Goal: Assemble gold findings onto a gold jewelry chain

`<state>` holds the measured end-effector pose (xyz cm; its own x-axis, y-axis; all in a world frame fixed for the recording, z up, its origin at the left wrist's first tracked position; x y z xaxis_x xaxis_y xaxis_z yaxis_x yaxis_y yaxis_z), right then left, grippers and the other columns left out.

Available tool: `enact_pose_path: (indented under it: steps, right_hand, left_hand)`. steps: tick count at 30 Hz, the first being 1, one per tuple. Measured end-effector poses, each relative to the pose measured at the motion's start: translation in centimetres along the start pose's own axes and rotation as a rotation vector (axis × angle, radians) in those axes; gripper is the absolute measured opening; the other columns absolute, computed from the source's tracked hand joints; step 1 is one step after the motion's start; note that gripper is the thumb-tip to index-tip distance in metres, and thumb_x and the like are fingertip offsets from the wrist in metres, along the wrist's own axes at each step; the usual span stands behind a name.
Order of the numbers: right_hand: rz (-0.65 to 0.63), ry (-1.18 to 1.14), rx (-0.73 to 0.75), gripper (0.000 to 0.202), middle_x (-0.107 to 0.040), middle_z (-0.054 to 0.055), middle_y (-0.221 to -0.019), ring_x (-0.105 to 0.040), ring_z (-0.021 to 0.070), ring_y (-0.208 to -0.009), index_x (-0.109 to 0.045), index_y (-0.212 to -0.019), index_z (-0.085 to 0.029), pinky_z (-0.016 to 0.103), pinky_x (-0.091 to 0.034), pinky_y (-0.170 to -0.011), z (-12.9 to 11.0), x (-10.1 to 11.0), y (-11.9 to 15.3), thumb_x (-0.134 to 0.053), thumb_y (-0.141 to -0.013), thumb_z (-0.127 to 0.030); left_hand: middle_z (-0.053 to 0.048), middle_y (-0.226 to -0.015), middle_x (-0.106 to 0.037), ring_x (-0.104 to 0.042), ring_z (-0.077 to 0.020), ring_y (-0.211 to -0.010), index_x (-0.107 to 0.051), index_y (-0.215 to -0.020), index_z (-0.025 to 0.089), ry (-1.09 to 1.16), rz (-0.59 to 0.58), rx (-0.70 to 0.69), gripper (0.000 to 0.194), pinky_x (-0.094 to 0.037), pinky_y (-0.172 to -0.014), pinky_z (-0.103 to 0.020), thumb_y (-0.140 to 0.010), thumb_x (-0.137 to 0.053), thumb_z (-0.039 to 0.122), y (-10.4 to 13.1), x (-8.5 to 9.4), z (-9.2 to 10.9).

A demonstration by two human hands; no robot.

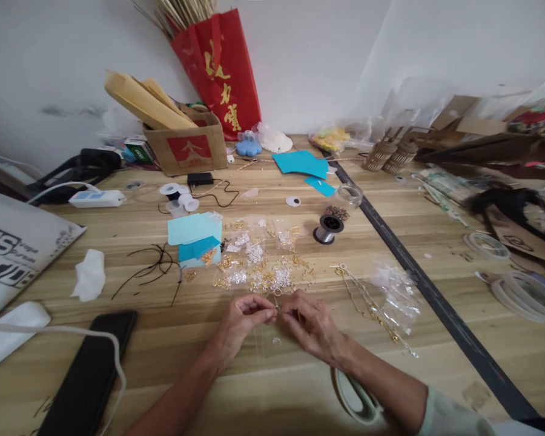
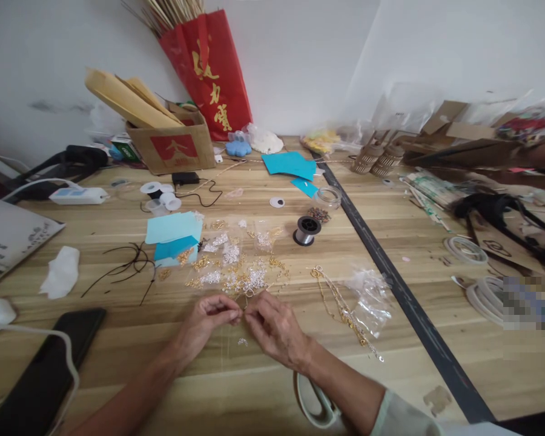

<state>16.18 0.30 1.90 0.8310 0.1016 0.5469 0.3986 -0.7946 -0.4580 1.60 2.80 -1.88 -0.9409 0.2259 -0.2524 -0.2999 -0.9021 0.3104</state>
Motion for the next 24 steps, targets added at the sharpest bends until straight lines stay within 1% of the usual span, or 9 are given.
enact_pose_path:
  steps: [6, 11, 18, 24]
  right_hand:
    - [-0.021, 0.060, 0.043, 0.008, -0.056, 0.003, -0.076, -0.052, 0.0125, -0.066, -0.053, -0.086, -0.017, 0.022, -0.040, -0.055, -0.49, -0.03, 0.12, -0.049, -0.089, -0.011]
    - [-0.030, 0.094, 0.062, 0.007, -0.057, 0.003, -0.076, -0.053, 0.0128, -0.066, -0.053, -0.087, -0.018, 0.023, -0.041, -0.056, -0.77, 0.04, 0.06, -0.048, -0.090, -0.014]
    - [-0.033, 0.084, 0.075, 0.007, -0.059, 0.004, -0.078, -0.055, 0.0133, -0.068, -0.053, -0.089, -0.018, 0.023, -0.044, -0.057, -0.87, -0.09, 0.17, -0.048, -0.089, -0.013]
    - [-0.016, 0.114, 0.099, 0.008, -0.058, 0.004, -0.076, -0.055, 0.0129, -0.065, -0.054, -0.089, -0.018, 0.022, -0.044, -0.056, -1.05, -0.06, 0.13, -0.047, -0.091, -0.015]
  left_hand:
    - [0.001, -0.057, -0.066, -0.058, -0.0108, -0.057, -0.068, -0.064, 0.014, -0.062, 0.030, 0.012, 0.011, -0.046, -0.060, -0.021, -0.060, -0.075, 0.020, 0.20, -0.11, 0.21]
    - [0.000, -0.059, -0.066, -0.058, -0.0112, -0.059, -0.069, -0.066, 0.014, -0.116, 0.045, 0.015, 0.008, -0.046, -0.061, -0.021, -0.062, -0.073, 0.020, 0.41, -0.21, 0.29]
    - [0.001, -0.058, -0.064, -0.057, -0.0110, -0.057, -0.068, -0.065, 0.014, -0.152, 0.043, 0.000, 0.006, -0.045, -0.058, -0.021, -0.063, -0.071, 0.018, 0.39, -0.28, 0.19]
    - [0.000, -0.059, -0.065, -0.057, -0.0117, -0.058, -0.068, -0.065, 0.014, -0.146, 0.047, 0.007, 0.009, -0.046, -0.058, -0.021, -0.061, -0.073, 0.019, 0.36, -0.18, -0.10]
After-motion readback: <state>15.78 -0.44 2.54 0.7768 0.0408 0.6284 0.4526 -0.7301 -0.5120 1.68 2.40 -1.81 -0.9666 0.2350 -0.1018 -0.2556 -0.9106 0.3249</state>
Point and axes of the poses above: each hand's wrist, its own y-axis away from the middle knuckle, its own x-axis out of the back of the hand, z = x × y, the point moved 5 cm from there along -y, towards the middle knuckle
